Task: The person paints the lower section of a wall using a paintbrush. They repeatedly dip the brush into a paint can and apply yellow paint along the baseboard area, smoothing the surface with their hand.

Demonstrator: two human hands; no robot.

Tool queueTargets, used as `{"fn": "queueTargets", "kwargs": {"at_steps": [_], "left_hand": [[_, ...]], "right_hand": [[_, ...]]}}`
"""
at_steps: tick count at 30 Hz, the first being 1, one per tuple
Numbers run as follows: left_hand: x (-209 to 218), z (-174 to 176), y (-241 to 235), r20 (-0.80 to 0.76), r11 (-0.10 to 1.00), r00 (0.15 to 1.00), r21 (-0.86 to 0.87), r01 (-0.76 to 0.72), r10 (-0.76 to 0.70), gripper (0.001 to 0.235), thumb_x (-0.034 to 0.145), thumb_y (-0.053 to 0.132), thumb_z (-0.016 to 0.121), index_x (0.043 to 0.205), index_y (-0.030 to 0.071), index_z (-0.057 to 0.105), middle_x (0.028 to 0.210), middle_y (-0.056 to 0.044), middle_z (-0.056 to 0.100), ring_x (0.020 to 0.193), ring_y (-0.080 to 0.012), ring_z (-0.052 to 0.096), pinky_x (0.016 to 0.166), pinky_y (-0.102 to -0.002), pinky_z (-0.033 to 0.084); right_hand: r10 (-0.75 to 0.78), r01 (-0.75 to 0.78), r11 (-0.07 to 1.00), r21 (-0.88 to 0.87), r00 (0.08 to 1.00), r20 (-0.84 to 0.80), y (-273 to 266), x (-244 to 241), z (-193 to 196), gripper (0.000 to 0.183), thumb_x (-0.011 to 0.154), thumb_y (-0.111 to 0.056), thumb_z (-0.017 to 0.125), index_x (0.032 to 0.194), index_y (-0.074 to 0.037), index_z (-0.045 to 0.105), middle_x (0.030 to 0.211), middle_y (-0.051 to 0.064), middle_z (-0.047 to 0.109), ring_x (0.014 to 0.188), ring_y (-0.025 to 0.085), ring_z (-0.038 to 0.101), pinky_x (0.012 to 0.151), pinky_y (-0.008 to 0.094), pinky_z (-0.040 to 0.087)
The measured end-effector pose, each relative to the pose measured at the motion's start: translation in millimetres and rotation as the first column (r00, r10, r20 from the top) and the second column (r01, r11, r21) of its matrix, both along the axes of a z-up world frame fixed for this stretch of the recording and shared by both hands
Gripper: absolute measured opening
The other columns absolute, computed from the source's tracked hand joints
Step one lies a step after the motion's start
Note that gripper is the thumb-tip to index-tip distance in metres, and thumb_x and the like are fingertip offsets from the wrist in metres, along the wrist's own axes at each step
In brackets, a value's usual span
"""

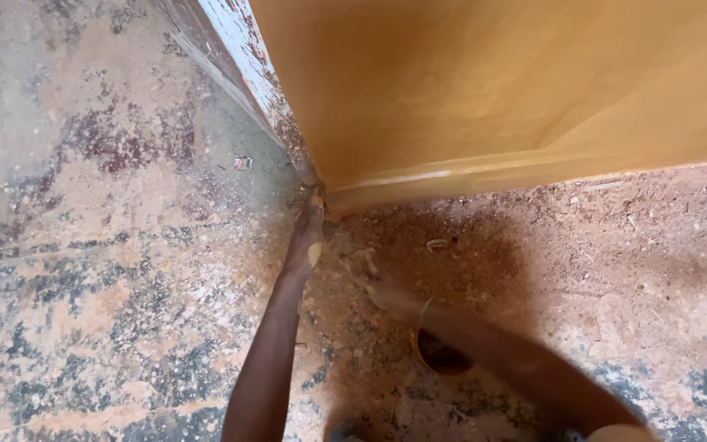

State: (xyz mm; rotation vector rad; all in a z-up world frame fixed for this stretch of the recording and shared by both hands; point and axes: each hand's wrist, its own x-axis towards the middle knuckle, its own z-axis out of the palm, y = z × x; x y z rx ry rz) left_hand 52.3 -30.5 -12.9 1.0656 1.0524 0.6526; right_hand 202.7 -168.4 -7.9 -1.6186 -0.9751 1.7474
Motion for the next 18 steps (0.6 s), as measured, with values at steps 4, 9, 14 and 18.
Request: {"fn": "queueTargets", "kwargs": {"at_steps": [4,9,14,18], "left_hand": [[-10.5,-35.2,2.2,0.246,0.992,0.965,0.100,0.072,-0.095,0.080,0.105,0.049,0.049,0.169,0.015,0.014,0.151,-0.017,0.045,0.126,-0.0250,0.049,0.098,-0.047,0.046],[-11.8,-44.7,4.5,0.154,0.958,0.974,0.259,0.124,-0.168,0.079,0.107,0.050,0.047,0.168,0.011,0.015,0.161,-0.010,0.040,0.136,-0.0186,0.046,0.105,-0.035,0.044],[-3.7,3.2,-1.9,-0.026,0.951,0.990,0.276,0.140,-0.138,0.076,0.110,0.053,0.041,0.168,0.008,0.017,0.173,-0.012,0.026,0.156,-0.0250,0.032,0.123,-0.041,0.033],[12.3,68.0,-25.4,-0.212,0.954,0.964,0.217,0.206,-0.160,0.083,0.105,0.052,0.037,0.167,0.009,0.002,0.171,-0.020,0.003,0.157,-0.0348,0.015,0.124,-0.049,0.014]], "right_hand": [[0.386,-0.708,0.523,0.475,0.694,0.609,-8.0,88.8,48.3,0.040,0.111,-0.021,0.044,0.150,-0.020,0.049,0.133,0.011,0.057,0.118,0.025,0.060,0.104,0.040,0.053],[0.695,-0.814,0.577,-0.066,0.447,0.564,-53.7,190.2,160.6,0.050,0.108,-0.033,0.042,0.156,-0.021,0.036,0.112,0.017,0.070,0.086,0.027,0.071,0.079,0.045,0.065],[0.810,-0.824,0.451,-0.342,0.217,0.545,-98.9,187.8,203.5,0.047,0.102,-0.028,0.047,0.148,-0.023,0.051,0.104,0.007,0.068,0.070,0.022,0.071,0.067,0.034,0.064],[0.750,-0.896,0.270,-0.353,-0.034,0.660,-114.2,158.2,169.6,0.061,0.086,-0.004,0.059,0.147,-0.006,0.052,0.086,0.012,0.068,0.075,0.027,0.072,0.061,0.041,0.061]]}}
